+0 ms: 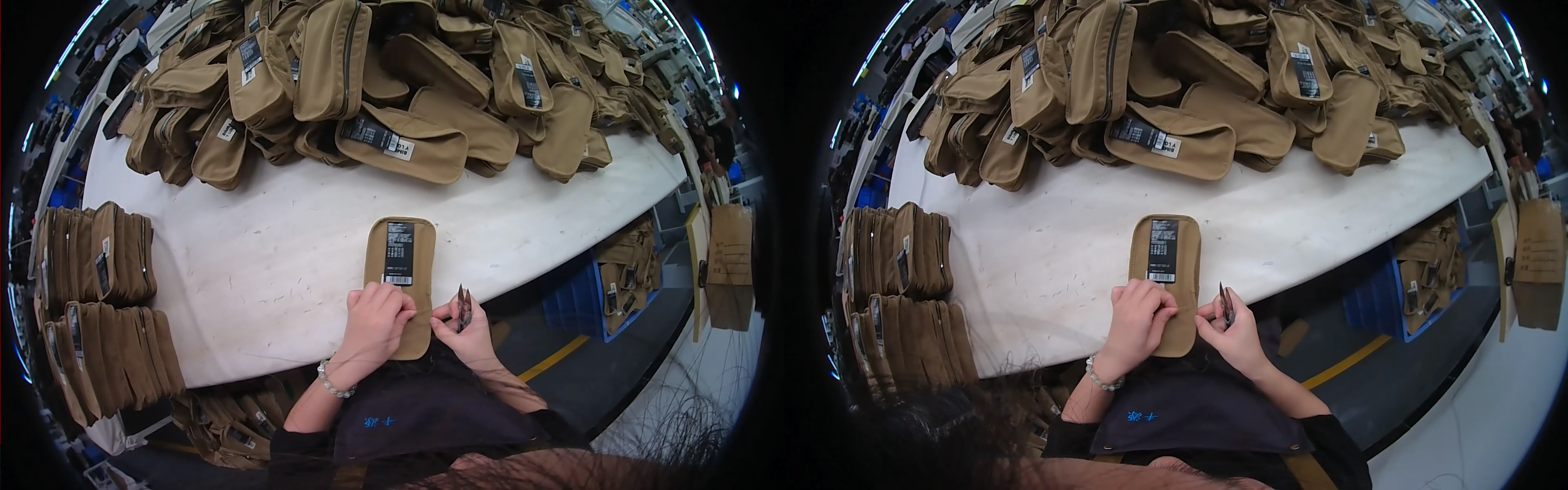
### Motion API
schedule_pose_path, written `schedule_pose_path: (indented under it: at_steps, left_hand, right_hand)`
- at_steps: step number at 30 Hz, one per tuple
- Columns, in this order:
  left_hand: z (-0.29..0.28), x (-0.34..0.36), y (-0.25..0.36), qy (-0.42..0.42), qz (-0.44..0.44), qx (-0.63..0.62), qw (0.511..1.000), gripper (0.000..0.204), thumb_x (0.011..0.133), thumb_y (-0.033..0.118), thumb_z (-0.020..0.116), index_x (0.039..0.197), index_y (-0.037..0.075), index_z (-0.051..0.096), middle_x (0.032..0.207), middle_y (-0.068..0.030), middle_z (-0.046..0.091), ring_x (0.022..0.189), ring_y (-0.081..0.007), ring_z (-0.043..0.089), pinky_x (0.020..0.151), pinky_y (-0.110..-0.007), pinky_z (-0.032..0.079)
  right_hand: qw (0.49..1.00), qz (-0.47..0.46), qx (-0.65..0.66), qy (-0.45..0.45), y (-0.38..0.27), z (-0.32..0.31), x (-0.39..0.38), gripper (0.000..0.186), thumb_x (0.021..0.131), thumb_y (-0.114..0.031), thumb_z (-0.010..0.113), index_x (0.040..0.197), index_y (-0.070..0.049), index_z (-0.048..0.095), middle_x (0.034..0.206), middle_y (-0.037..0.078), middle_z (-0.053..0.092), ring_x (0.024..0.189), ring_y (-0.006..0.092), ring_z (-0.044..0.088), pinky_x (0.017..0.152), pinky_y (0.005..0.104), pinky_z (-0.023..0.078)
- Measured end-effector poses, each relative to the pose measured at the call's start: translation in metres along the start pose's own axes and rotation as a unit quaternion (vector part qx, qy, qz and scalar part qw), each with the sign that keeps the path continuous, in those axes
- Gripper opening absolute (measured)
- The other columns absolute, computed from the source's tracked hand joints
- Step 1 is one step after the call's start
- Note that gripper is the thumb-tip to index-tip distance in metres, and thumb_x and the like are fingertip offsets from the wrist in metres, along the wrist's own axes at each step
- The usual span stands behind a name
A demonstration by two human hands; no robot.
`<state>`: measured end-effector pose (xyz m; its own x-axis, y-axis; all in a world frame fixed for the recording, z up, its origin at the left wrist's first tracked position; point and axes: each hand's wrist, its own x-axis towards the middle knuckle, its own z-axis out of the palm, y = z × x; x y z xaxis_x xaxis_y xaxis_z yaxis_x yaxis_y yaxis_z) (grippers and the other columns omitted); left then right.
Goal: The recorder uses thread snips to trim loose threads from small tan leather pouches at a workshop table, then stacks them.
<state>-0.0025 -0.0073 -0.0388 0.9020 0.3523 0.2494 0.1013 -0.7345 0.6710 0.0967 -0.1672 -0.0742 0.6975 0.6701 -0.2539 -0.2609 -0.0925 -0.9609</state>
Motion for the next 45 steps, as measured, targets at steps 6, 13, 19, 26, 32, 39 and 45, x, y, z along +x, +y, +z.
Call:
schedule_pose_path:
  at_steps: [6,13,19,26,32,39,45]
  left_hand:
    - [-0.008,-0.005,-0.005,0.014,-0.016,-0.09,0.996,0.011,0.079,0.005,0.068,0.083,0.011,0.059,0.085,0.0012,0.057,0.085,-0.0197,0.052,0.081,-0.034,0.031]
    - [-0.056,-0.017,-0.022,-0.19,0.143,-0.2,0.951,0.021,0.077,0.024,0.077,0.071,0.016,0.058,0.083,0.0041,0.058,0.082,-0.0165,0.051,0.083,-0.033,0.03]
    - [-0.041,-0.024,0.002,-0.08,0.082,-0.044,0.992,0.032,0.073,0.036,0.079,0.085,0.011,0.065,0.096,-0.0006,0.061,0.092,-0.0207,0.056,0.083,-0.036,0.037]
    - [0.017,-0.022,0.017,-0.065,0.132,0.08,0.986,0.045,0.079,0.02,0.07,0.116,-0.001,0.059,0.133,-0.0197,0.053,0.121,-0.0307,0.053,0.1,-0.041,0.043]
    - [0.02,-0.021,0.014,-0.081,0.159,0.144,0.973,0.04,0.079,0.012,0.061,0.116,-0.003,0.059,0.134,-0.0213,0.053,0.126,-0.0314,0.051,0.105,-0.041,0.041]
    - [0.019,-0.021,0.012,-0.078,0.143,0.095,0.982,0.039,0.077,0.011,0.063,0.114,-0.002,0.061,0.134,-0.0218,0.052,0.125,-0.0313,0.052,0.105,-0.041,0.042]
    - [0.018,-0.02,0.012,-0.083,0.144,0.09,0.982,0.04,0.076,0.011,0.064,0.114,-0.002,0.062,0.135,-0.0219,0.052,0.126,-0.0324,0.052,0.105,-0.041,0.042]
  right_hand:
    - [0.927,-0.134,-0.347,0.051,-0.044,-0.025,0.007,0.039,0.089,-0.023,0.069,0.12,-0.008,0.051,0.065,0.009,0.054,0.054,0.0231,0.055,0.054,0.0305,0.044]
    - [0.829,-0.262,-0.492,0.048,-0.074,-0.021,0.007,0.034,0.078,-0.02,0.077,0.111,-0.016,0.071,0.069,0.003,0.052,0.052,0.0206,0.05,0.051,0.0311,0.04]
    - [0.746,-0.31,-0.587,0.053,-0.088,-0.013,0.017,0.036,0.073,-0.02,0.079,0.109,-0.02,0.073,0.067,0.001,0.05,0.051,0.0176,0.047,0.05,0.0306,0.036]
    - [0.695,-0.36,-0.622,0.001,-0.1,-0.014,0.034,0.032,0.075,-0.024,0.078,0.106,-0.02,0.072,0.068,-0.003,0.051,0.049,0.0137,0.048,0.051,0.0291,0.033]
    - [0.663,-0.378,-0.643,-0.059,-0.093,-0.021,0.038,0.03,0.075,-0.026,0.076,0.104,-0.02,0.071,0.069,-0.003,0.051,0.05,0.0122,0.051,0.051,0.0288,0.032]
    - [0.649,-0.405,-0.641,-0.067,-0.086,-0.025,0.047,0.029,0.074,-0.026,0.076,0.103,-0.02,0.071,0.068,-0.004,0.05,0.049,0.012,0.051,0.051,0.029,0.032]
    - [0.653,-0.41,-0.632,-0.081,-0.081,-0.026,0.051,0.031,0.074,-0.027,0.077,0.103,-0.021,0.071,0.068,-0.004,0.05,0.05,0.0112,0.051,0.051,0.0284,0.032]
